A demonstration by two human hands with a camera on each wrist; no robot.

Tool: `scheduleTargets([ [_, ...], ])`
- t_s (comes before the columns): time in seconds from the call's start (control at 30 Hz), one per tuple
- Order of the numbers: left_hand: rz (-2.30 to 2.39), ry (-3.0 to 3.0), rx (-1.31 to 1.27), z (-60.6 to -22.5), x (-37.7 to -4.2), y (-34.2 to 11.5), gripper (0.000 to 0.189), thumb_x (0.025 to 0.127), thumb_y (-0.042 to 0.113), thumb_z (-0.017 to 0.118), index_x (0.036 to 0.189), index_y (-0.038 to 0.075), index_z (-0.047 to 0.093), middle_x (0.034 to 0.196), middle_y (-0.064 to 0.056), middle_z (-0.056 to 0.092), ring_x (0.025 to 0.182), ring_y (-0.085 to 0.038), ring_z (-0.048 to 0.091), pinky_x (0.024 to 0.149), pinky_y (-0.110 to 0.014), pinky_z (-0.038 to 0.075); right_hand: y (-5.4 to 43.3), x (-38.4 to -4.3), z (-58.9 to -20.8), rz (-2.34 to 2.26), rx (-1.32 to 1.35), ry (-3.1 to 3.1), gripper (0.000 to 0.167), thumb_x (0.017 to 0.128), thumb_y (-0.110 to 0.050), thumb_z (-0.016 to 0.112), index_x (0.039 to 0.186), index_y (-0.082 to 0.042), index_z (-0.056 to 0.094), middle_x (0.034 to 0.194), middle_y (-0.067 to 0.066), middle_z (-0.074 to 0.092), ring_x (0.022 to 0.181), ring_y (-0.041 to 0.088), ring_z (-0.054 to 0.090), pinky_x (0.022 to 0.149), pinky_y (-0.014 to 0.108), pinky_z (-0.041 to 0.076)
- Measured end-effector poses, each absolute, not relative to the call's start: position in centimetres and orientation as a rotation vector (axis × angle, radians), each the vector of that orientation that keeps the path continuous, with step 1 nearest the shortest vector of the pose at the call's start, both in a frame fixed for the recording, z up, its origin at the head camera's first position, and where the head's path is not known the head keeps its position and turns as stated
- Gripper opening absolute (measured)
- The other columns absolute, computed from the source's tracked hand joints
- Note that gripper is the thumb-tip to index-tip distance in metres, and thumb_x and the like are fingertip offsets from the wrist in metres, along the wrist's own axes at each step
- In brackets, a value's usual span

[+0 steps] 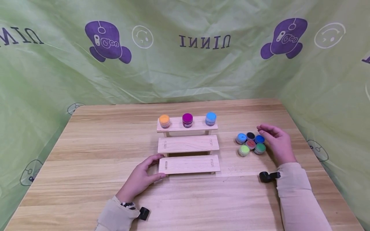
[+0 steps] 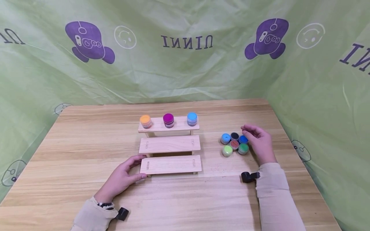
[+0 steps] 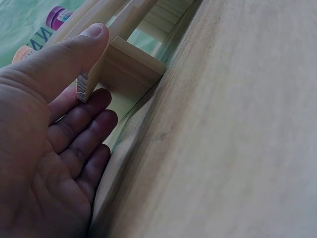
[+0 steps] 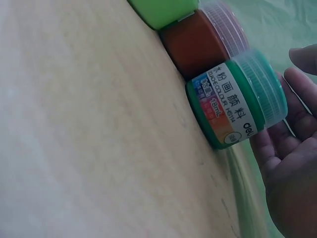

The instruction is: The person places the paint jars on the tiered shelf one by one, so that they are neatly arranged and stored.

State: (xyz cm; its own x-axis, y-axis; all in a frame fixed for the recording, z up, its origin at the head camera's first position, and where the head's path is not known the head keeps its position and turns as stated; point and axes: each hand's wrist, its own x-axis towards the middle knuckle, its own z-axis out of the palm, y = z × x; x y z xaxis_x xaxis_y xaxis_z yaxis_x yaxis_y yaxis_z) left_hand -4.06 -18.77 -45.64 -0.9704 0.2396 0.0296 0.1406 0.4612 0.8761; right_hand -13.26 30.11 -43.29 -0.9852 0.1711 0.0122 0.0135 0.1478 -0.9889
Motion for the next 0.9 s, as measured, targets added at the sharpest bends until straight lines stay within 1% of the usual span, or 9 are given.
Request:
scheduleTargets([
  [0.2, 1.542, 2.600, 0.343, -45.7, -4.1, -18.8, 0.066, 0.078, 0.031, 0.087, 0.136, 0.018, 0.058, 0.137, -0.002, 0.061, 0.131, -0.025, 0.053, 0.114, -0.051, 0.032, 30.8, -13.2, -43.5, 2.112, -0.191, -2.179, 0.041, 0.095, -0.015, 0.071, 0.131, 0.002, 0.060, 0.111, -0.008, 0.071, 0.103, 0.007, 0.062, 0.080, 0.012, 0.052],
  [0.43, 1.536, 2.606, 0.341, -45.6, -4.0, -18.8, 0.066, 0.078, 0.032, 0.087, 0.136, 0.018, 0.058, 0.137, -0.002, 0.061, 0.132, -0.025, 0.052, 0.115, -0.051, 0.032, 31.5, -13.2, -43.8, 2.052, -0.166, -2.275, 0.039, 0.097, -0.017, 0.068, 0.131, 0.002, 0.060, 0.107, -0.012, 0.072, 0.098, 0.003, 0.064, 0.075, 0.012, 0.052],
  [0.7, 1.535, 2.607, 0.344, -45.5, -4.0, -18.7, 0.068, 0.078, 0.031, 0.087, 0.136, 0.014, 0.058, 0.137, -0.002, 0.061, 0.132, -0.024, 0.051, 0.114, -0.051, 0.032, 32.1, -13.2, -44.2, 1.906, -0.128, -2.473, 0.044, 0.101, -0.022, 0.063, 0.135, 0.004, 0.056, 0.108, -0.019, 0.069, 0.101, -0.001, 0.061, 0.078, 0.010, 0.051],
  [0.9, 1.534, 2.605, 0.340, -45.4, -4.0, -18.7, 0.067, 0.078, 0.032, 0.087, 0.136, 0.015, 0.058, 0.137, -0.001, 0.061, 0.131, -0.024, 0.052, 0.114, -0.051, 0.033, 32.2, -13.0, -44.4, 1.800, -0.061, -2.599, 0.050, 0.099, -0.024, 0.067, 0.138, 0.005, 0.053, 0.113, -0.020, 0.067, 0.105, -0.005, 0.059, 0.086, 0.008, 0.047],
])
